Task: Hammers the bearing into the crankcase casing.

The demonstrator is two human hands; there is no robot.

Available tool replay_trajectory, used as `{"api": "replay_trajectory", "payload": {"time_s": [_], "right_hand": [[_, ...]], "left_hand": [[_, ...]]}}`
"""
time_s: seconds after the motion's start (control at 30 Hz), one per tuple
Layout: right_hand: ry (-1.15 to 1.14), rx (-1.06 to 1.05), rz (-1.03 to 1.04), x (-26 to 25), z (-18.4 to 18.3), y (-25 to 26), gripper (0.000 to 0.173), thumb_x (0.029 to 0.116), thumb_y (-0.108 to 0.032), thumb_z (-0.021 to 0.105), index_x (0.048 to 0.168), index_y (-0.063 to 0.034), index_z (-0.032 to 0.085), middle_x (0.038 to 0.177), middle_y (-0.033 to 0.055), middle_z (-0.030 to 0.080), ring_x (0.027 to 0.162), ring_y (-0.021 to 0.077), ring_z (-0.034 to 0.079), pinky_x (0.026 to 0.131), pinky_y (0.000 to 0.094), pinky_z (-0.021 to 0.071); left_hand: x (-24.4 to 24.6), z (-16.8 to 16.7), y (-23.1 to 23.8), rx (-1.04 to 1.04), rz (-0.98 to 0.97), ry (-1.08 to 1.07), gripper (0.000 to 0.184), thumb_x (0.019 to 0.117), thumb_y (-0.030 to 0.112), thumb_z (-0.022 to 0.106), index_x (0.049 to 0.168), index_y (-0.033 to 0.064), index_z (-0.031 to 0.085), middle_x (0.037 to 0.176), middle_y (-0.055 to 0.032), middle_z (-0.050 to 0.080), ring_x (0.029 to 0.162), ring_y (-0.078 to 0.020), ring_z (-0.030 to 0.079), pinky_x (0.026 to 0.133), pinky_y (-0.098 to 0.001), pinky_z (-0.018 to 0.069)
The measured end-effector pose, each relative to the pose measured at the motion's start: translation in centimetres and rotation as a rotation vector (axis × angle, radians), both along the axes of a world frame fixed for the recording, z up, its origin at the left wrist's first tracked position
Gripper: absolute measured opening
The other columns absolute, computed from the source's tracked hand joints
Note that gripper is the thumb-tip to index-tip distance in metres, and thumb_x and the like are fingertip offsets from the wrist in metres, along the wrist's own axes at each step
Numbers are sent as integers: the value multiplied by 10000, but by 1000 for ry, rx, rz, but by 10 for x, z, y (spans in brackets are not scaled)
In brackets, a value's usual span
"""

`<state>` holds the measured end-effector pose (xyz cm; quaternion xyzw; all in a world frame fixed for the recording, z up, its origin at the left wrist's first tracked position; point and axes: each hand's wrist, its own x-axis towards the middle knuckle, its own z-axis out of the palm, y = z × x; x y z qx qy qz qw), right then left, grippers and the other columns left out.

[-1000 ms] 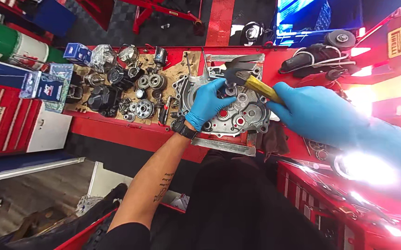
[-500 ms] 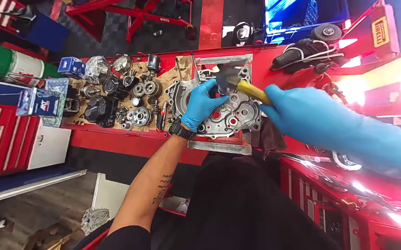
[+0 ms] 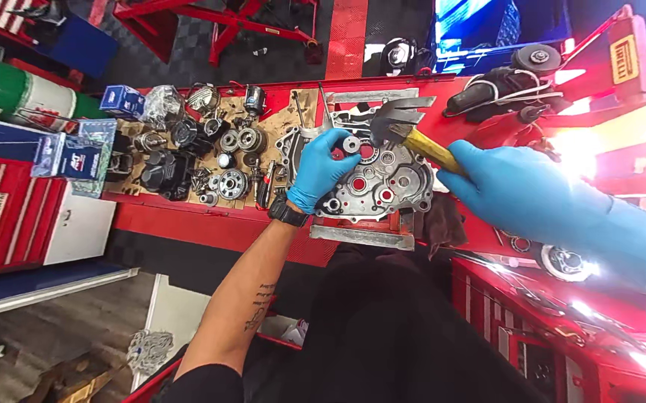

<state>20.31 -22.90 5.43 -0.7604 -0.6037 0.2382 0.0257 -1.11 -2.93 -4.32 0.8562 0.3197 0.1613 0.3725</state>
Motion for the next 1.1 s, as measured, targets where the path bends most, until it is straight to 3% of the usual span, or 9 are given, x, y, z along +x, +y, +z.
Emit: {"api": "replay_trajectory", "payload": {"time_s": [0.13, 0.3, 0.43, 0.5, 0.6, 0.73, 0.83, 0.93, 1.1], "right_hand": [[1, 36, 28, -7, 2, 9, 215, 1061, -357, 480, 1006, -158, 538, 638, 20, 529, 601, 253, 601, 507, 458, 450], [5, 355, 25, -22, 13, 16, 229, 1040, -330, 459, 1003, -115, 530, 585, 11, 468, 488, 239, 538, 417, 425, 392], [4, 10, 24, -24, -7, 30, 206, 1067, -300, 458, 1061, -107, 527, 699, 81, 570, 672, 323, 640, 552, 511, 477], [-14, 36, 23, -22, 7, 32, 206, 1065, -316, 478, 1038, -120, 534, 678, 67, 558, 648, 307, 627, 534, 496, 464], [-4, 253, 11, -24, 10, 26, 208, 1051, -318, 471, 992, -126, 525, 607, 23, 490, 532, 252, 562, 450, 441, 411], [15, 18, -9, -26, -11, 32, 192, 1061, -293, 476, 1051, -110, 531, 696, 82, 572, 661, 320, 640, 543, 511, 479], [14, 12, 13, -23, -13, 31, 191, 1062, -299, 474, 1044, -121, 540, 699, 74, 572, 669, 310, 640, 542, 502, 471], [-6, 6, 0, -16, -9, 29, 194, 1062, -317, 480, 1041, -134, 541, 688, 64, 570, 666, 303, 636, 545, 497, 469], [-30, -29, -7, -9, -3, 28, 215, 1073, -322, 468, 1031, -127, 546, 704, 78, 579, 687, 318, 642, 560, 509, 476]], "left_hand": [[-1, 3, 1, -61, 15, -35, 328, 870, 188, 813, 1159, 101, 685, 1011, -28, 730, 895, -94, 708, 810, -315, 608], [1, 0, 1, -46, 11, -36, 342, 872, 200, 812, 1177, 111, 687, 1018, -15, 732, 897, -91, 707, 810, -323, 608], [4, 0, 3, -62, 25, -38, 344, 858, 199, 830, 1157, 99, 690, 991, -24, 731, 885, -107, 707, 814, -345, 607], [3, -2, 3, -65, 25, -38, 339, 863, 205, 826, 1153, 96, 688, 1000, -30, 733, 885, -107, 710, 812, -344, 607], [2, -2, 3, -57, 7, -38, 347, 875, 193, 807, 1186, 105, 681, 1014, -25, 732, 871, -100, 707, 790, -325, 606], [7, -1, 5, -19, 22, 14, 340, 855, 234, 836, 1121, 91, 679, 977, -44, 711, 863, -138, 695, 790, -381, 598], [6, -3, 3, 27, 21, 26, 348, 850, 260, 841, 1124, 95, 703, 1063, -55, 705, 945, -147, 690, 856, -394, 589], [13, 0, 5, 166, -21, 36, 346, 826, 294, 851, 1080, 90, 735, 1162, -75, 678, 1100, -208, 638, 969, -443, 524], [21, -3, 7, 233, -48, 2, 352, 793, 281, 869, 1064, 91, 750, 1148, -96, 664, 1125, -251, 607, 982, -459, 494]]}}
